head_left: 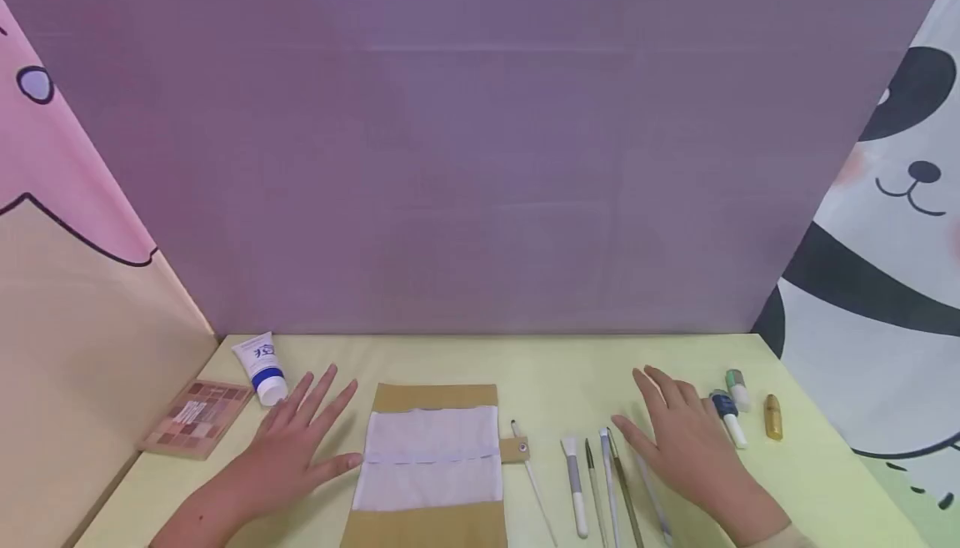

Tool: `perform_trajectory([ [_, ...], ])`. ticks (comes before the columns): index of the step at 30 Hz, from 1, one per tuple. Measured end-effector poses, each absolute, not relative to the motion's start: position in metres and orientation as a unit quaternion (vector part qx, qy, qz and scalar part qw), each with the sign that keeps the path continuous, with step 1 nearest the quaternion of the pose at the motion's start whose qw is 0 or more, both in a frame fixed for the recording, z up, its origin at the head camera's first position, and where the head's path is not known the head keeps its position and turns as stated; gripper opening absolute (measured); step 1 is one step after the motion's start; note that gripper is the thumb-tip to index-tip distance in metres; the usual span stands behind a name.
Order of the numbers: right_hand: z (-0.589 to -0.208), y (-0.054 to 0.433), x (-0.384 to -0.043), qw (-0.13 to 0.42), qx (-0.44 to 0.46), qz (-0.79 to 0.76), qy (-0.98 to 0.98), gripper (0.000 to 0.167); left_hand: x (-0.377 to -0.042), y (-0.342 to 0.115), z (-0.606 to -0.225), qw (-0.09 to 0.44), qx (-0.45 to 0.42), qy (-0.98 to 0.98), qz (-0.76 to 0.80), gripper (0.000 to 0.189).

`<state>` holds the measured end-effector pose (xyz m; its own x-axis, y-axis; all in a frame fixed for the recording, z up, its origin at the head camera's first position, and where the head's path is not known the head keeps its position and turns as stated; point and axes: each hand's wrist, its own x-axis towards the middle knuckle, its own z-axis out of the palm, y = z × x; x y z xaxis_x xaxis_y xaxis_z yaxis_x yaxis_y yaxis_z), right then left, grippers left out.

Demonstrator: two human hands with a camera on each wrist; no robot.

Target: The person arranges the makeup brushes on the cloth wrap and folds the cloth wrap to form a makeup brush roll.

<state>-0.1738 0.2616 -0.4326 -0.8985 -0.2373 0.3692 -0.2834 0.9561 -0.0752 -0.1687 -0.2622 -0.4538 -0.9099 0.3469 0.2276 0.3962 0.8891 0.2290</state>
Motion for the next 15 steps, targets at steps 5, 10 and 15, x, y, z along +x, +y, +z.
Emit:
perform_trajectory([
  [5, -0.412, 0.238, -0.176, 0.032, 0.13, 0.244, -0.96, 0.072, -0.173, -0.258, -0.447, 0.023, -0.217, -0.951, -0.217, 0.097],
  [10, -0.408, 0.217, -0.186, -0.092, 0.129, 0.382, -0.911, 0.075, -0.18, -0.254, -0.439, -0.013, -0.233, -0.944, -0.233, 0.101],
  [15, -0.413, 0.198, -0.189, -0.159, 0.137, 0.46, -0.863, 0.074, -0.184, -0.25, -0.434, -0.061, -0.231, -0.937, -0.253, 0.104],
])
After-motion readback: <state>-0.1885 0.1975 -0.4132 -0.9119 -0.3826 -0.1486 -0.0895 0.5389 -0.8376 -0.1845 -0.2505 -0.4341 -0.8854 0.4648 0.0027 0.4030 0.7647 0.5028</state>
